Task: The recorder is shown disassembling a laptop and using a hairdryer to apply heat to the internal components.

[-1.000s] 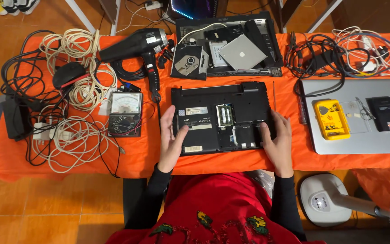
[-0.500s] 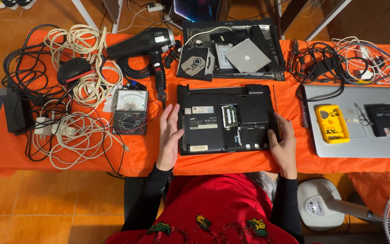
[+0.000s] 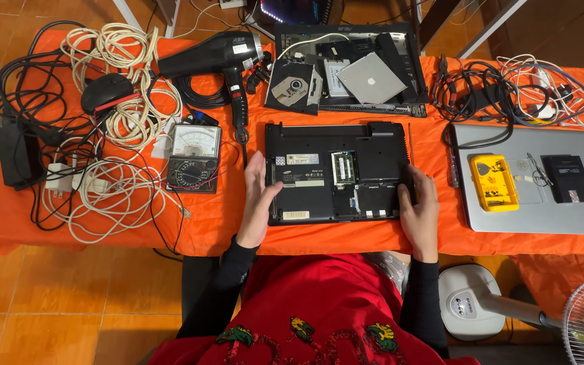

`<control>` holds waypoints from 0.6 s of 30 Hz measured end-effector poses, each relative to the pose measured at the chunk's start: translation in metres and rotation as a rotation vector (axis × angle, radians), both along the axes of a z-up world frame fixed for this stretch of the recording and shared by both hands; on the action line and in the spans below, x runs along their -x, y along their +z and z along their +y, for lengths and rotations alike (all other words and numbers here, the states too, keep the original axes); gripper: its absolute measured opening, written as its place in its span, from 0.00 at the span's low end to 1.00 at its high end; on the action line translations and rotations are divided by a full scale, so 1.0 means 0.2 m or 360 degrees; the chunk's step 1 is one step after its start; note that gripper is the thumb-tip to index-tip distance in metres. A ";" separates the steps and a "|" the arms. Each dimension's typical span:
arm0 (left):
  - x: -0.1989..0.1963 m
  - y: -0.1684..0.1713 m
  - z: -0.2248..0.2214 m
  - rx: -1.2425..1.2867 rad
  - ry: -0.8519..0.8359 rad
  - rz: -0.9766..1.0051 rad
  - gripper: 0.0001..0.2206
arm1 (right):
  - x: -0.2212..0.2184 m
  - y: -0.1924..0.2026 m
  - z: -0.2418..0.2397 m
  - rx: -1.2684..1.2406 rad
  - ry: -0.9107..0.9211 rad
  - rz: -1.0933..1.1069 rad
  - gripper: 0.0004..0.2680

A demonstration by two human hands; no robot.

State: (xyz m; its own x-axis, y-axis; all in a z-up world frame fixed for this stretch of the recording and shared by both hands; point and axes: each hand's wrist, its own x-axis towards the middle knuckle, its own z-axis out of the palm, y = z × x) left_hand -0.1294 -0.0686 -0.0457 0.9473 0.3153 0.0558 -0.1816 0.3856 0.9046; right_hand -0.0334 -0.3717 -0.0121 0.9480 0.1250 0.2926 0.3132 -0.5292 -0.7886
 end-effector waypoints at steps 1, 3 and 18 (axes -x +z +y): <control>0.00 0.02 -0.01 0.0000 -0.0002 0.0003 0.39 | 0.00 0.01 0.00 0.0000 -0.0002 0.0003 0.15; 0.00 0.07 -0.02 -0.0110 -0.0035 0.0078 0.40 | 0.01 0.02 0.01 -0.0003 0.0009 -0.0022 0.14; -0.01 -0.01 0.00 0.0079 0.0113 -0.0103 0.34 | 0.01 -0.01 -0.01 -0.0010 0.0004 -0.0065 0.13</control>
State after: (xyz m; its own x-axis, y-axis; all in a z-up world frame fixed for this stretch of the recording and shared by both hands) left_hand -0.1280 -0.0681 -0.0482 0.9174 0.3856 0.0988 -0.2677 0.4138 0.8701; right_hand -0.0351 -0.3745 -0.0137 0.9349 0.1255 0.3320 0.3467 -0.5235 -0.7783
